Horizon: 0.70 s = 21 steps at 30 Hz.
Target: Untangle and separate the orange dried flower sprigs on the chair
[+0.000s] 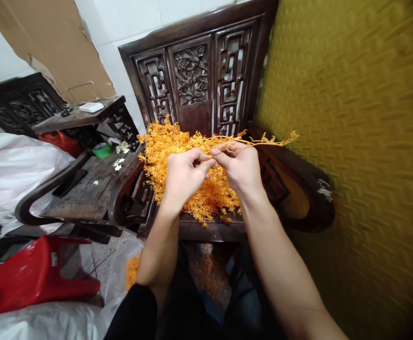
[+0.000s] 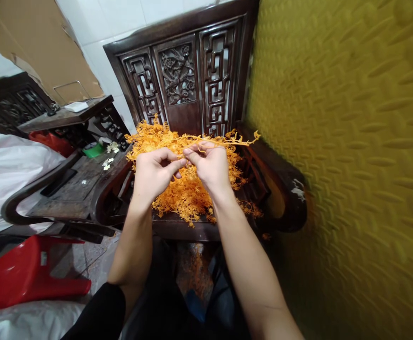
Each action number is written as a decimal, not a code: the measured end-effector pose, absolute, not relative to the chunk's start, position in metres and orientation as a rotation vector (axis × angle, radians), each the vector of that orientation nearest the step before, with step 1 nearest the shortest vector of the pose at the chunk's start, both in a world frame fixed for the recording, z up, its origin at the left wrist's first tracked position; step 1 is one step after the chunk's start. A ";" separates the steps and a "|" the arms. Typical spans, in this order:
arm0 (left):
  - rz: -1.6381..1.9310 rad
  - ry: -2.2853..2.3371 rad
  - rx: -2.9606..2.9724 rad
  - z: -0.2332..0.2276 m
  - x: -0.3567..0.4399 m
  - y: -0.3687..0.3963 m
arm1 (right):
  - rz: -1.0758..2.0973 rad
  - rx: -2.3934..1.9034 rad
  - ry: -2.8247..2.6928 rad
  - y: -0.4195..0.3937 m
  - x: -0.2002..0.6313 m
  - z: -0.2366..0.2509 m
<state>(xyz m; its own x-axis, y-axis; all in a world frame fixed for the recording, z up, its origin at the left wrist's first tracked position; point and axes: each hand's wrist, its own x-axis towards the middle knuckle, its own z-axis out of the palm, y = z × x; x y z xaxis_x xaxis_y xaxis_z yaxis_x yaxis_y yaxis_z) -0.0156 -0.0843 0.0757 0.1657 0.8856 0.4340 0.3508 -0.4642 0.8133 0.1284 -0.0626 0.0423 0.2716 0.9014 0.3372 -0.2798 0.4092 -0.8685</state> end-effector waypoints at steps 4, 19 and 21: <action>1.292 1.171 1.908 0.073 -0.012 -0.081 | 0.850 -0.813 -0.990 -0.062 0.125 0.041; 1.161 0.706 1.564 0.083 -0.031 -0.076 | 0.965 -0.726 -0.783 -0.052 0.166 0.038; 1.155 0.707 1.530 0.081 -0.030 -0.073 | 1.020 -0.692 -0.753 -0.056 0.157 0.042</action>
